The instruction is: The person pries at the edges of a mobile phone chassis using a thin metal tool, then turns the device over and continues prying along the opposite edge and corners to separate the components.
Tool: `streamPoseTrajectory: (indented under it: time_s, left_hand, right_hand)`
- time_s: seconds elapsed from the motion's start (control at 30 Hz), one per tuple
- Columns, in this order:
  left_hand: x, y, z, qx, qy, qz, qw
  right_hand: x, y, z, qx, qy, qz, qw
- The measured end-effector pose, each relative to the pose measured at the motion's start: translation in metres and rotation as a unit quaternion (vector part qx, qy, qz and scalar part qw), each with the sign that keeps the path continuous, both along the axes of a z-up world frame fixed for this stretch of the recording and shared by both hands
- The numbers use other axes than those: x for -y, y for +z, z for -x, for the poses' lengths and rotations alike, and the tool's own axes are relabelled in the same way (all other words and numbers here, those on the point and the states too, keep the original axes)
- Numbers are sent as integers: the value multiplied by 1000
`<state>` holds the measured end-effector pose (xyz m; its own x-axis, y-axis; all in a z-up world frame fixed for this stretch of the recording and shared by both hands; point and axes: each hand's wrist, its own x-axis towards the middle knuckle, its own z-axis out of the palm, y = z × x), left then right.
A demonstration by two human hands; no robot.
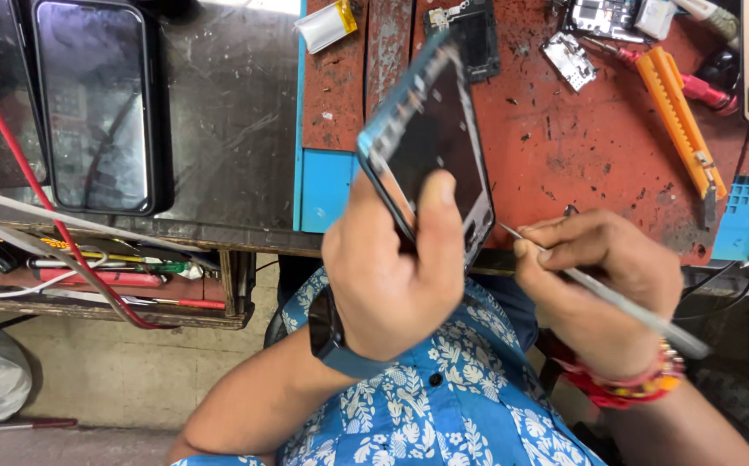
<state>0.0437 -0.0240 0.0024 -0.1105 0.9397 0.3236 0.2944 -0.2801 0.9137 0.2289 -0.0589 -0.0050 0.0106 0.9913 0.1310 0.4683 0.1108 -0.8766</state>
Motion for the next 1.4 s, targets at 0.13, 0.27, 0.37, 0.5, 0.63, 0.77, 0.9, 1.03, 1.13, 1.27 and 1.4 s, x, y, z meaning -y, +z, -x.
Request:
streamPoseTrajectory:
  time_s: [0.13, 0.27, 0.37, 0.5, 0.63, 0.77, 0.9, 1.03, 1.13, 1.27, 1.4]
  left_hand:
    - [-4, -2, 3, 84, 1, 42, 996]
    - [-5, -1, 4, 90, -11, 47, 995]
    - [-3, -2, 5, 83, -6, 54, 995]
    - [-6, -10, 9, 127, -11, 77, 989]
    - [-2, -17, 10, 111, -16, 23, 993]
    - [3, -25, 13, 118, -12, 51, 992]
    - [9, -28, 16, 100, -16, 11, 995]
    - [10, -28, 17, 101, -22, 11, 995]
    - [10, -29, 17, 95, -20, 17, 995]
    - [9, -32, 17, 101, -18, 13, 995]
    - [9, -36, 18, 113, -20, 11, 993]
  right_hand:
    - [4, -9, 10, 32, -14, -88, 995]
    - [2, -17, 7, 132, 4, -133, 982]
    - [5, -20, 6, 56, -21, -97, 993]
    - [4, -9, 7, -143, -45, -47, 988]
    - [-5, 8, 18, -81, -74, -11, 994]
    - [-11, 25, 22, 243, 29, -32, 969]
    - [-18, 30, 24, 268, 63, -10, 961]
    - [-20, 30, 23, 279, 73, -11, 957]
    - [-20, 27, 24, 308, 72, -18, 949]
    - [-21, 23, 23, 319, 79, -36, 944]
    - [-18, 17, 19, 297, 69, -38, 952]
